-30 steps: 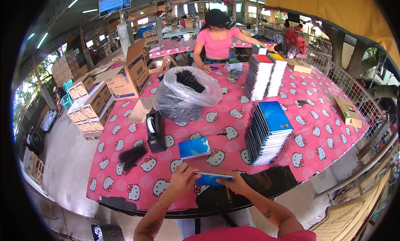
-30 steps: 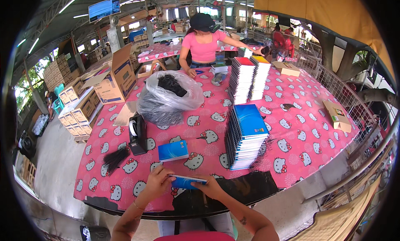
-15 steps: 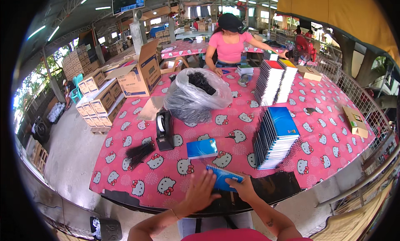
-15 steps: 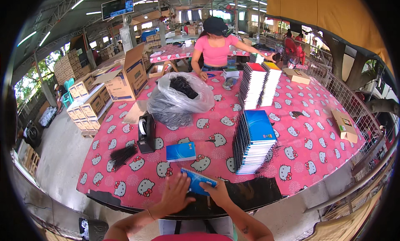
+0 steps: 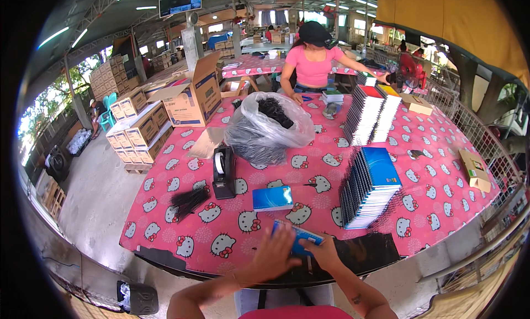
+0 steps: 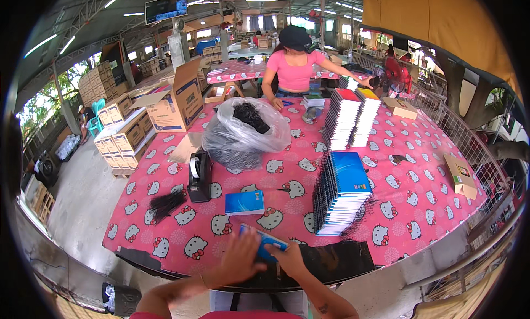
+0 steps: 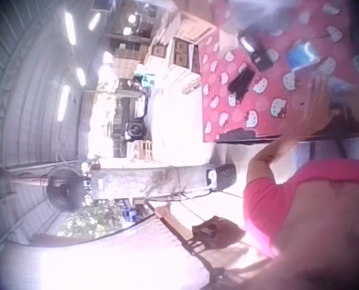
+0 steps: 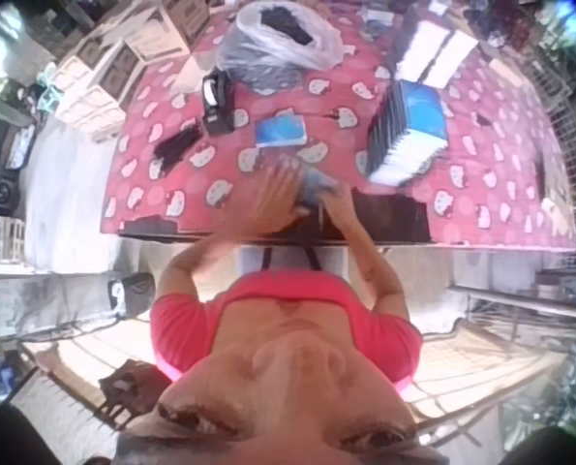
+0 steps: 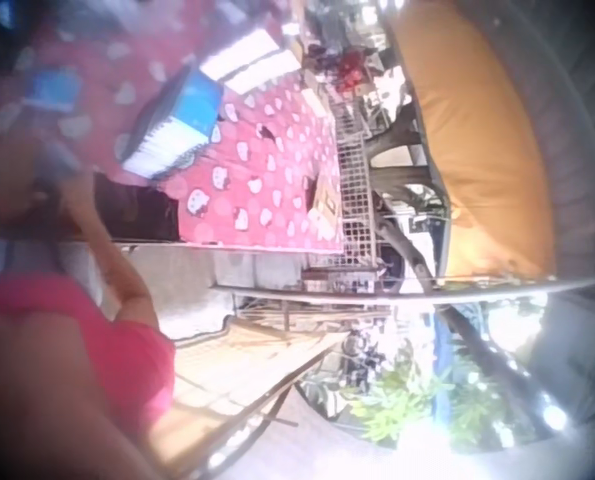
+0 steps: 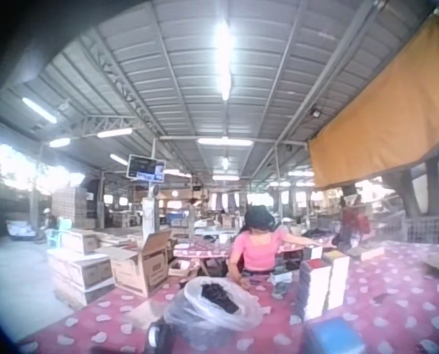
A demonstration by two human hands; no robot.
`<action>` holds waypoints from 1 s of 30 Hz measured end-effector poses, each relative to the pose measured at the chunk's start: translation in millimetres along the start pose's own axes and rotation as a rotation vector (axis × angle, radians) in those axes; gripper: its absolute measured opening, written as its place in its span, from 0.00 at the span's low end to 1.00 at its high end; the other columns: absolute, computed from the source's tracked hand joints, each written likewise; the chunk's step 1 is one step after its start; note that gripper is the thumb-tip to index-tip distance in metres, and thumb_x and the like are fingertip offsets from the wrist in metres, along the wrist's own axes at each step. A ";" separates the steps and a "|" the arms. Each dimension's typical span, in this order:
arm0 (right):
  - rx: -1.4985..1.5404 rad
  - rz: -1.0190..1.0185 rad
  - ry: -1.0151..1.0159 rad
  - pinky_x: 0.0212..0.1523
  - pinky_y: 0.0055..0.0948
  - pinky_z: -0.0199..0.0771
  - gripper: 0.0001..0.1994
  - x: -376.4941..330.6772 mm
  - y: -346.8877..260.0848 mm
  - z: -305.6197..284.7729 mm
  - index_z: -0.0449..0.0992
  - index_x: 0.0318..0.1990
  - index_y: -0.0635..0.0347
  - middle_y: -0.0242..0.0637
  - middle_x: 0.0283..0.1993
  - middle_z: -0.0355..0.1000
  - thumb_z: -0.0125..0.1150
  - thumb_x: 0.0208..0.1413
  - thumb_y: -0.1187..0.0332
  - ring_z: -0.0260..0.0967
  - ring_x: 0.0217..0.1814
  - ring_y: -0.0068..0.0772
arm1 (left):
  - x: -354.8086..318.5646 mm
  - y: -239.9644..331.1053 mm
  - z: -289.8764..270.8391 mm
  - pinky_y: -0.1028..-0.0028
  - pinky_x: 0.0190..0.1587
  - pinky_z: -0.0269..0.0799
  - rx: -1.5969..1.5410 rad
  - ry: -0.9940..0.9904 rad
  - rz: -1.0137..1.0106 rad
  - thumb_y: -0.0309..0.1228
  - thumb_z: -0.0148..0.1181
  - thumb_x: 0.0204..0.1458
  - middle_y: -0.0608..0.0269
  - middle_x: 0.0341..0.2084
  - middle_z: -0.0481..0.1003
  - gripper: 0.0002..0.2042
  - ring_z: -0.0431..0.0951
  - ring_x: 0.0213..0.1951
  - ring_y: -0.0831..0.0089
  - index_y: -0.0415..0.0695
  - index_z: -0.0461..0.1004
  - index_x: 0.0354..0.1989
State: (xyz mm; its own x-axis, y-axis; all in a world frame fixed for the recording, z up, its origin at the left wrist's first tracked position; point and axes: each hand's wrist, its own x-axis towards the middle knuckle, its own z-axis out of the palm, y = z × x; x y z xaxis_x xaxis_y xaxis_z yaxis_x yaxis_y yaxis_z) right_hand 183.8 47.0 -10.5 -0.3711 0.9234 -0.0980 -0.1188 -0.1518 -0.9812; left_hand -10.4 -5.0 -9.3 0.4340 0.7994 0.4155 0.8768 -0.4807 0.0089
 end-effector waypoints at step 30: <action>-0.391 -0.298 -0.150 0.53 0.33 0.73 0.18 34.5 34.9 -20.0 0.77 0.55 0.61 0.40 0.46 0.80 0.64 0.55 0.75 0.75 0.50 0.30 | 50.1 -27.7 3.8 0.40 0.71 0.38 -0.251 -0.293 0.034 0.50 0.55 0.60 0.49 0.67 0.63 0.31 0.56 0.71 0.52 0.44 0.64 0.68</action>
State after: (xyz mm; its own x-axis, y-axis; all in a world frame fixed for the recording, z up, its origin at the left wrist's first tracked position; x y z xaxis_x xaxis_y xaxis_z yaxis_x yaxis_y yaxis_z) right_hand 185.4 80.7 -51.4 -0.5050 0.8414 0.1926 0.1030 0.2803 -0.9544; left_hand -12.1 49.8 7.7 0.5344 0.8332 0.1423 0.7989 -0.5529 0.2369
